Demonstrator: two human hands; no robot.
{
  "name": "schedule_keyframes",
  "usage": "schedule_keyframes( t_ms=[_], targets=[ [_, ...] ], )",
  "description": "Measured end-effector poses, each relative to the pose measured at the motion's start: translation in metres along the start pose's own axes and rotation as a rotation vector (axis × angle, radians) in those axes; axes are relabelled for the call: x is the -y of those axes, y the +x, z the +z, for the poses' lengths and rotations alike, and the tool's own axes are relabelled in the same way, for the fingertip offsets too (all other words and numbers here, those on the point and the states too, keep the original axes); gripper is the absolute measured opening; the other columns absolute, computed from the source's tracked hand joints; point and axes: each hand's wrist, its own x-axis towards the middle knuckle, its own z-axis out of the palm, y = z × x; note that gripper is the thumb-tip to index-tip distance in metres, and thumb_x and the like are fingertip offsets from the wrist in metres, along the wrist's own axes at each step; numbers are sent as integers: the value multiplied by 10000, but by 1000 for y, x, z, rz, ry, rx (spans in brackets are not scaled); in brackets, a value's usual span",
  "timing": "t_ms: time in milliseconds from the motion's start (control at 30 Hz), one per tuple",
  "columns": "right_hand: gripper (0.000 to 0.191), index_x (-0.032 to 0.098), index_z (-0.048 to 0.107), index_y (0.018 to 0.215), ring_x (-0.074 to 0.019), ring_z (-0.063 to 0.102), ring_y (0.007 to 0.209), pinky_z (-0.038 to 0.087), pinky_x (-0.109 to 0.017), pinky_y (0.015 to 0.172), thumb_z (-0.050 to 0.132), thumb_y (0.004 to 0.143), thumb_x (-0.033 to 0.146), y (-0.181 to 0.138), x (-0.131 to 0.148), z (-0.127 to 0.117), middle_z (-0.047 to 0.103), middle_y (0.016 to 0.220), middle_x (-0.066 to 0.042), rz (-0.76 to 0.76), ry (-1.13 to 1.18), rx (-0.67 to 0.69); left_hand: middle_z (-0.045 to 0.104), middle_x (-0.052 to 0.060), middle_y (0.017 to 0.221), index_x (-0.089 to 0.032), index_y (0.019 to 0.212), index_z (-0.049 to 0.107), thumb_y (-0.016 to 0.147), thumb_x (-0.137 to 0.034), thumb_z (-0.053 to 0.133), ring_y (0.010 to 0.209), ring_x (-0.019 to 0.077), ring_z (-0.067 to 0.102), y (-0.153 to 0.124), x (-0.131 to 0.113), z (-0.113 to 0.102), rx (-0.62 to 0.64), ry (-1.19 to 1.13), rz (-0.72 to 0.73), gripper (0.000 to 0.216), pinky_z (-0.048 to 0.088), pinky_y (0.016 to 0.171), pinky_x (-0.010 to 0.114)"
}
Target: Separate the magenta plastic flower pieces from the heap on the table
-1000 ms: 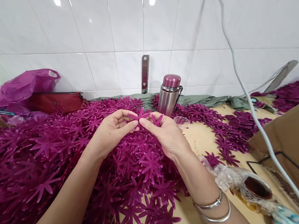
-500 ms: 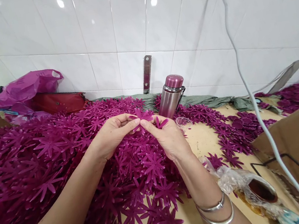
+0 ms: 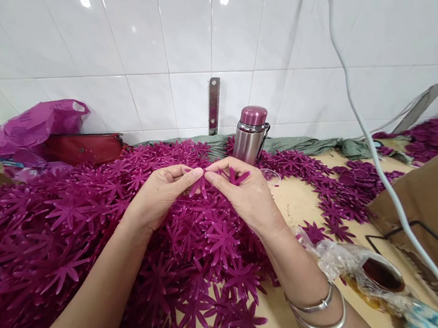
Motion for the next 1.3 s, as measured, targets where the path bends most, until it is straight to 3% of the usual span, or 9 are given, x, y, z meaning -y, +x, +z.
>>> schedule_keyframes(
  t_ms=[133,233,333,467,567,767,933,1133,1300],
  targets=[
    [241,244,713,815,-161,577,734,468,-297,724,829,771,451,4,-7,-2,682,807,8,68,139,-94,670,-14,709,-162,787,670,800,-457,797,606,90,548,-1,-5,-3,-27,-32,-43,321,428,622,226],
    [271,233,709,799,-137,513,663,432,-278,667,842,745,463,7,-8,-6,633,736,24,83,137,-140,678,-6,710,-159,810,656,813,-437,784,624,98,579,0,-7,-9,-90,11,17,306,462,656,229],
    [291,225,715,815,-139,507,652,421,-280,643,825,758,488,8,-8,-9,638,730,16,102,118,-128,689,-1,730,-163,981,669,820,-391,771,669,125,624,2,-6,-17,-179,154,97,298,496,711,253],
    [312,216,713,788,-136,508,643,409,-280,625,814,768,510,7,-9,-8,650,726,11,117,113,-98,740,72,1094,-198,1203,691,838,-327,747,946,183,680,1,-6,-22,-270,492,238,392,511,890,303],
    [364,210,692,740,-105,391,552,322,-270,546,837,724,543,6,-11,-4,536,604,50,162,162,-43,718,100,1249,-184,1198,721,877,-361,710,1094,220,663,-1,-9,-17,-220,508,263,366,492,979,330],
    [375,200,704,744,-106,412,586,343,-270,584,866,686,534,2,-9,4,536,630,49,271,237,106,774,82,1021,-120,1042,745,869,-374,707,916,191,695,-4,-13,-4,-30,280,118,310,523,855,290],
    [447,207,722,850,-138,522,730,425,-290,729,899,631,554,4,-7,3,645,800,15,276,186,84,707,9,842,-140,906,674,838,-285,702,741,115,626,1,-8,-8,-133,210,145,163,490,753,232],
    [422,234,655,865,-153,540,754,464,-294,729,884,680,536,5,-9,5,616,798,21,348,286,-1,615,-32,713,-146,1035,641,847,-263,666,650,113,587,5,-3,-20,-219,348,168,223,464,667,232],
    [261,231,676,961,-128,454,688,413,-259,642,776,729,298,6,-7,10,535,774,37,444,501,0,691,22,860,-138,1096,663,836,-171,623,741,130,638,3,-4,-23,-264,525,168,265,509,720,246]
  ],
)
